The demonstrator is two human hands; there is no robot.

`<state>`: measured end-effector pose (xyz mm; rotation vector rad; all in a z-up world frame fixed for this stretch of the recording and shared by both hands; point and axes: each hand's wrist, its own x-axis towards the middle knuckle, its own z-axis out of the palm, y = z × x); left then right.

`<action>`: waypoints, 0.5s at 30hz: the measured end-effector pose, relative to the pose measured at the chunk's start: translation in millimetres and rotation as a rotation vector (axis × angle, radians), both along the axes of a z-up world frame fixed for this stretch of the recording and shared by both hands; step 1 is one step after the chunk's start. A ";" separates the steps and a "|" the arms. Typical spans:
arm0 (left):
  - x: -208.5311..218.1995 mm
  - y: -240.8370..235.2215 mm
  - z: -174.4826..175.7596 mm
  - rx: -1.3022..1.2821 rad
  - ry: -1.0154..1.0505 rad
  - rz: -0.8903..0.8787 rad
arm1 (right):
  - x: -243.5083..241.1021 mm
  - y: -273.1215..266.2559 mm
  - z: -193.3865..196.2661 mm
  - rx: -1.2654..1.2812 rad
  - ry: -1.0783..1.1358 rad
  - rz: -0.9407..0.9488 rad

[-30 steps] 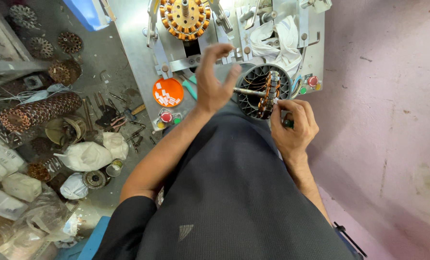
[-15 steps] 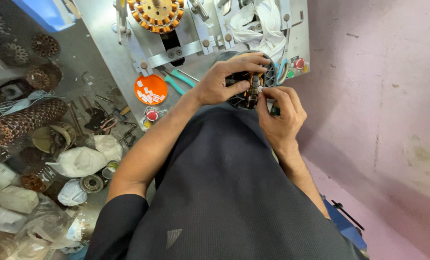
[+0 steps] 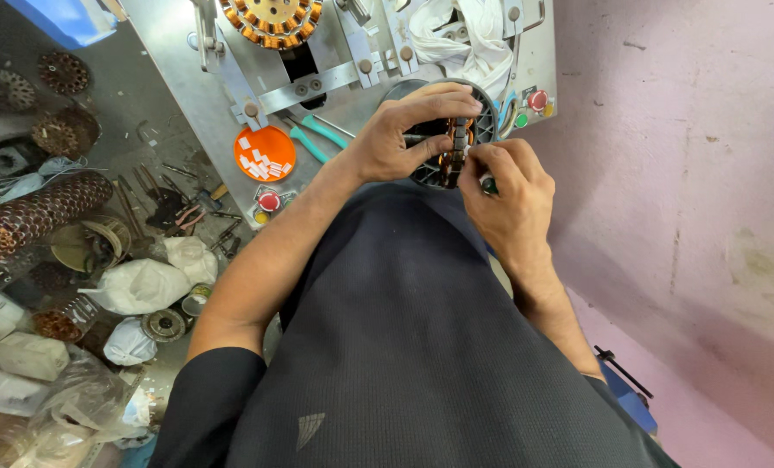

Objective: The person is wiring and assembling a motor stator by hand and using a screwdriver while it is positioned on a workshop bench. They handle the copper-wired core, a motor housing, and electrical leads.

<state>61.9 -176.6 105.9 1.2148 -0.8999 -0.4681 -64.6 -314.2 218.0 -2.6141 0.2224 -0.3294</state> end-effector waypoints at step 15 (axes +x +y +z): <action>3.2 3.8 -3.8 -0.050 0.018 -0.047 | 25.6 -67.7 -11.4 0.817 0.409 0.054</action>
